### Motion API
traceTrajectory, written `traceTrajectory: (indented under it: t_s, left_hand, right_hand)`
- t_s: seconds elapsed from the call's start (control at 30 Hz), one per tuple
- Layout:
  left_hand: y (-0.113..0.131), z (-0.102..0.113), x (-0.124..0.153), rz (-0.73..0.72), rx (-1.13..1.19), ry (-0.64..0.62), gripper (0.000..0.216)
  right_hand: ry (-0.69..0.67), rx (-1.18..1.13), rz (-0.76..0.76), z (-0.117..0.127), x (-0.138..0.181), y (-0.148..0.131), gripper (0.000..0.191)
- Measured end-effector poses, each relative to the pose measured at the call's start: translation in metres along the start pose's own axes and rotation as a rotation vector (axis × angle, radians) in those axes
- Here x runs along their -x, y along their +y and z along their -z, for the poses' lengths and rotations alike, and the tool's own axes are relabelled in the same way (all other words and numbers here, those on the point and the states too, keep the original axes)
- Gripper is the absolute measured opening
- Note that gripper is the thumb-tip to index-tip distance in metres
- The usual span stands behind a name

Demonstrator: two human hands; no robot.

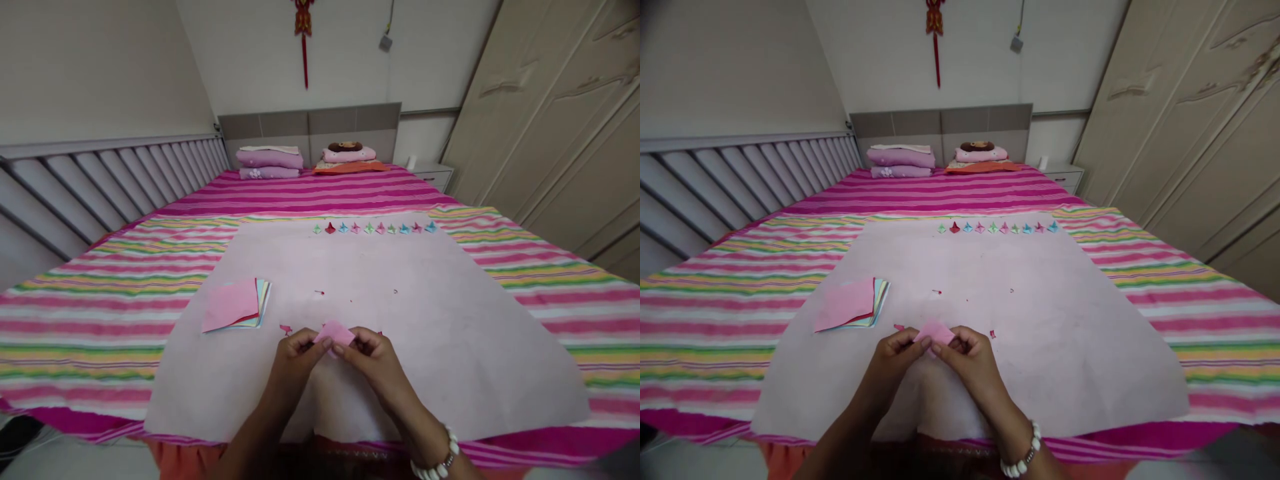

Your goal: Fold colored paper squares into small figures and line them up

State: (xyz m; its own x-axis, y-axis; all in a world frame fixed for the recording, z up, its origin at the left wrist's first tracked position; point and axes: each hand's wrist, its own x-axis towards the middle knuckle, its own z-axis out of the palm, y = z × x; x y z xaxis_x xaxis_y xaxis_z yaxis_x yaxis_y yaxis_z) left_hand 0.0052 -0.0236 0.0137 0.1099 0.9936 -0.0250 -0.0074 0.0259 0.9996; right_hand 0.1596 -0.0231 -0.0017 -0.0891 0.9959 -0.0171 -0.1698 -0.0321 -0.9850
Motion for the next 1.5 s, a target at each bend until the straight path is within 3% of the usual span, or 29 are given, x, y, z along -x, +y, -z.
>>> traceTrajectory:
  t_s: [0.27,0.43,0.57,0.73,0.9,1.03,1.27,1.37,1.5]
  left_hand:
    - [0.006,0.004,-0.003,-0.007,-0.100,-0.013,0.021]
    - [0.004,0.001,-0.002,0.035,0.047,-0.049,0.013]
    - [-0.004,-0.008,-0.001,0.082,0.048,0.034,0.020]
    - [-0.010,-0.011,-0.001,0.108,0.127,0.034,0.022]
    - [-0.002,-0.006,0.000,0.269,0.574,-0.182,0.020]
    - [-0.002,-0.003,0.002,0.458,0.819,-0.376,0.016]
    - [-0.009,-0.006,0.007,0.653,0.987,-0.539,0.014]
    - [-0.008,-0.008,0.006,0.635,0.838,-0.488,0.012]
    - [-0.008,-0.003,-0.002,0.392,0.573,-0.272,0.025]
  right_hand:
    - [-0.001,-0.029,0.024,0.000,0.002,-0.005,0.026]
    - [0.046,-0.053,0.037,0.001,0.000,-0.001,0.025]
    - [0.114,-0.074,0.061,-0.003,0.000,0.001,0.021]
    - [-0.011,-0.131,0.100,-0.004,0.002,-0.003,0.017]
    - [-0.196,-0.265,0.043,0.008,-0.002,-0.003,0.038]
    - [-0.258,-0.297,-0.005,0.011,-0.004,-0.002,0.046]
    - [-0.203,-0.234,-0.003,0.005,-0.004,-0.004,0.019]
    - [-0.241,-0.248,-0.023,0.006,-0.005,-0.007,0.020]
    - [-0.205,-0.175,0.008,0.010,-0.006,-0.010,0.022]
